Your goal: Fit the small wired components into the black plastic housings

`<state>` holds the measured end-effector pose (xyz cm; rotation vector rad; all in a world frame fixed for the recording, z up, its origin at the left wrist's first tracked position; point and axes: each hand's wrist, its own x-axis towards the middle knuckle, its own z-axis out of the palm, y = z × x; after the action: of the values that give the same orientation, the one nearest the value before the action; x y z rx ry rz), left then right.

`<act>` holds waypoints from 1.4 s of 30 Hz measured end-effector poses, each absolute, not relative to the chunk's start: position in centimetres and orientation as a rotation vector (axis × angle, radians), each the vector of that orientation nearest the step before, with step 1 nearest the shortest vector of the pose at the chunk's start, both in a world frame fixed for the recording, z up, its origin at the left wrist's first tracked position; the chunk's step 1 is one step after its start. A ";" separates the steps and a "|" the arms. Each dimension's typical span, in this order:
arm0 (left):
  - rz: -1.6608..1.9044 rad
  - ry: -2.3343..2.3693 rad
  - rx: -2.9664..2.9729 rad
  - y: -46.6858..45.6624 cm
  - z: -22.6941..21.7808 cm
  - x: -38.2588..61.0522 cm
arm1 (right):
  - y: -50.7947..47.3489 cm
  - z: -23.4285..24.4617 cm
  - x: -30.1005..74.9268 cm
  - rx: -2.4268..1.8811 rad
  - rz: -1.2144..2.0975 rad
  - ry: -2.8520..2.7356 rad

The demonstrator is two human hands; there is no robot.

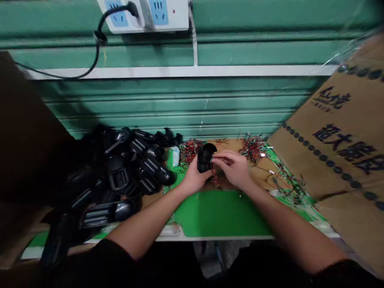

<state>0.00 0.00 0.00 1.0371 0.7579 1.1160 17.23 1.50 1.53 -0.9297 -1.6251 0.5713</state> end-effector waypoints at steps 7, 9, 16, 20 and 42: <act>1.084 0.687 1.023 -0.3 0.3 0.2 | 1.2 1.8 17.4 -0.911 0.473 -1.723; 1.070 0.686 1.023 -0.3 0.2 0.2 | 1.1 1.8 17.4 -0.918 0.422 -1.770; 1.095 0.714 1.019 -0.6 0.3 0.3 | 0.7 2.2 17.4 -0.925 0.315 -1.878; 1.083 0.717 1.036 -0.8 0.4 0.3 | 0.7 2.3 17.4 -0.929 0.329 -1.858; 1.122 0.704 1.108 -0.8 0.1 0.6 | 0.6 1.9 17.2 -0.892 0.271 -1.782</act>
<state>0.58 -0.83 0.09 1.1078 0.7039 1.1219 17.19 0.63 1.92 -0.8921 -1.7823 0.2714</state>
